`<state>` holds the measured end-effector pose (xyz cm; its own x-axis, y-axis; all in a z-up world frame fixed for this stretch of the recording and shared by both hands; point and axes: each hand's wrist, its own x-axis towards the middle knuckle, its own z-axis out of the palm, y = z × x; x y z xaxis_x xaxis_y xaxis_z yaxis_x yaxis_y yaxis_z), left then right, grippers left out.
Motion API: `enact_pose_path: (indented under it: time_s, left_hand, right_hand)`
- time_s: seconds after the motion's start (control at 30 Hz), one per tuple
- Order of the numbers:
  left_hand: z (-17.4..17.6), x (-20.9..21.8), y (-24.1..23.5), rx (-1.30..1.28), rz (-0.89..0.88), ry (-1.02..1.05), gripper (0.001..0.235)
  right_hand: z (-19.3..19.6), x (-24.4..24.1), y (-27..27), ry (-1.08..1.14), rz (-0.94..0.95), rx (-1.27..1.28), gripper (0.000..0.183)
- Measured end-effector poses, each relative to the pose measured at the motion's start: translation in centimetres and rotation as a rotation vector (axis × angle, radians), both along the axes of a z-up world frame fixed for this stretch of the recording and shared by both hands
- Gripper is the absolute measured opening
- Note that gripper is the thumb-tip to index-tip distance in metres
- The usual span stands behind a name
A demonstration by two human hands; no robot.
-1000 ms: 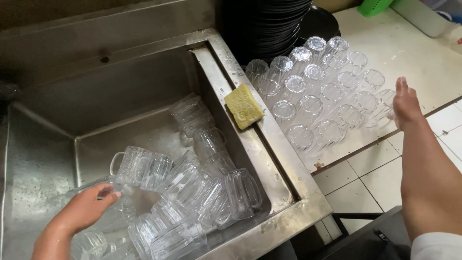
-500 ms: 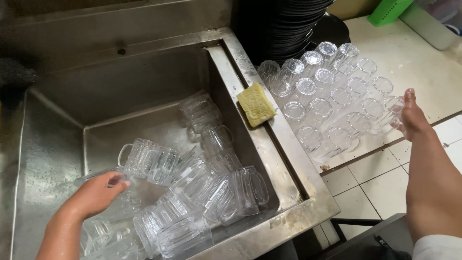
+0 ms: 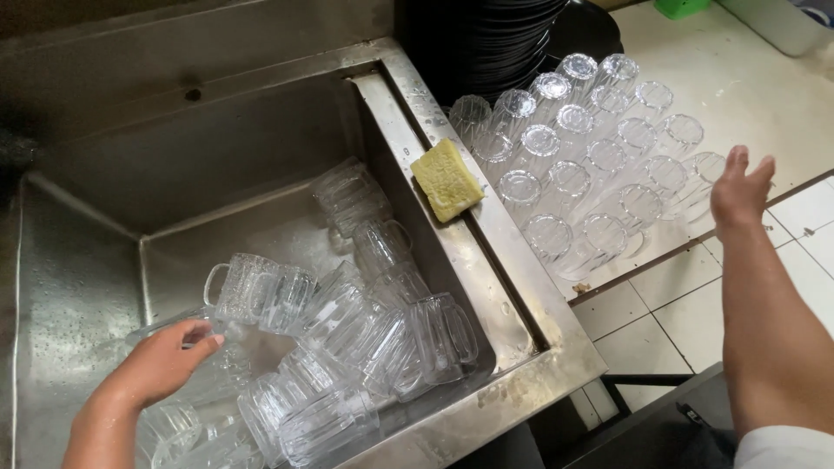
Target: Washing and rinsing plastic mugs in a commercial sink using a sponge and soap.
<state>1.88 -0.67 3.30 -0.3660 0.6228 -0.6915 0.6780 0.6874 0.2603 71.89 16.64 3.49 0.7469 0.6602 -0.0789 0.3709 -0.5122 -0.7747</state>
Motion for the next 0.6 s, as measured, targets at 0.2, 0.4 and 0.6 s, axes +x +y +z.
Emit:
enact_pose_path:
  time_s: [0.2, 0.4, 0.6]
  left_hand:
    - [0.5, 0.1, -0.1, 0.000, -0.027, 0.030, 0.059]
    - [1.7, 1.1, -0.2, -0.005, -0.032, 0.007, 0.055]
    - [1.7, 0.7, -0.5, 0.040, -0.071, -0.006, 0.054]
  right_hand:
    - [-6.3, -4.0, -9.1, -0.673, 0.338, 0.754, 0.031]
    - [-13.4, -8.2, -13.3, -0.665, 0.803, 0.626, 0.024]
    - [-14.1, -9.0, -12.0, -0.619, 0.668, 0.523, 0.018]
